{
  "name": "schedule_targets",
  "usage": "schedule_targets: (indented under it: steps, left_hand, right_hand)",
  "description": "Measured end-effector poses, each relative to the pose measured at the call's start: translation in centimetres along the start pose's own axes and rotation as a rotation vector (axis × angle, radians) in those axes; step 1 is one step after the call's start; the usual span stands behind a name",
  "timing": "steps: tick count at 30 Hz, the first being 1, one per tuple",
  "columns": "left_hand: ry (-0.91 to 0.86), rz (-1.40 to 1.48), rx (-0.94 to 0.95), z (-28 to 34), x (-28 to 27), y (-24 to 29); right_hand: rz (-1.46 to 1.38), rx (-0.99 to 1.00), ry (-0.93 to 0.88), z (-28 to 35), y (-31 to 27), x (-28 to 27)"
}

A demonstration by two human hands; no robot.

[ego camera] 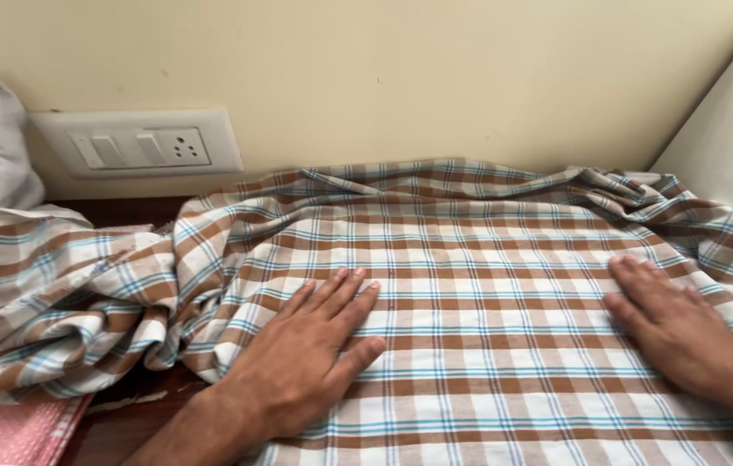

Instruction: The person smooths a plaid bed sheet with both hands, repeatedly pressing and sliding across the fabric to flatten wrinkles. The hands move back and forth over the sheet, occasionally lifting and adjusting the material to ensure it lies flat against the bed surface.

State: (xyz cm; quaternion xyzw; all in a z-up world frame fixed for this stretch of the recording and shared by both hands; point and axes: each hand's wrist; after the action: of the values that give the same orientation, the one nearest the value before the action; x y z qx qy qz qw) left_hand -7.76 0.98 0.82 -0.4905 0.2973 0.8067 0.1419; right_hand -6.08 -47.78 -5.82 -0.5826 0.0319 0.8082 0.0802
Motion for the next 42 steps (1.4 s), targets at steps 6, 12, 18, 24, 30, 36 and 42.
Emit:
schedule_targets:
  steps: [6, 12, 18, 24, 30, 36, 42]
  left_hand:
    - [-0.007, 0.018, -0.046, -0.2, 0.1, -1.4]
    - [0.038, -0.106, -0.210, 0.1, -0.4, -2.4]
    - [0.063, -0.120, -0.281, 0.0, 0.2, -1.7]
    - [0.031, -0.100, -0.280, -0.3, 0.3, 0.8]
    - [0.092, -0.050, 0.103, -0.8, 2.5, 3.7]
    - [0.096, -0.067, 0.171, -1.5, 5.0, 2.4]
    - [0.128, -0.112, 0.159, -1.2, 4.7, 1.3]
  right_hand:
    - [0.001, 0.054, 0.159, -3.9, 6.1, 1.5]
    - [0.054, 0.061, 0.194, -3.8, 5.7, 1.1]
    - [0.047, -0.083, 0.228, -3.1, 5.5, -0.3]
    - [0.295, 0.023, 0.414, 1.1, -2.3, -2.1]
    - [-0.097, -0.456, 0.169, 8.9, -16.8, -1.3]
    - [0.040, -0.577, 0.049, 9.4, -17.5, -0.5]
    - [0.091, -0.442, -0.031, 9.2, -15.7, -0.2]
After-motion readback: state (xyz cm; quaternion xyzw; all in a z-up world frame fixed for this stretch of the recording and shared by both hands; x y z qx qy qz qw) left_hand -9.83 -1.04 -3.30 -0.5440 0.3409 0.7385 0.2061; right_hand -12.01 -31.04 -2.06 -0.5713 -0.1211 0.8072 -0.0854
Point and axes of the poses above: each hand's wrist, its own z-axis away from the middle knuckle, its own x-axis out of the palm, y = z × x, and after that the axes turned 14 degrees about -y, right-handed
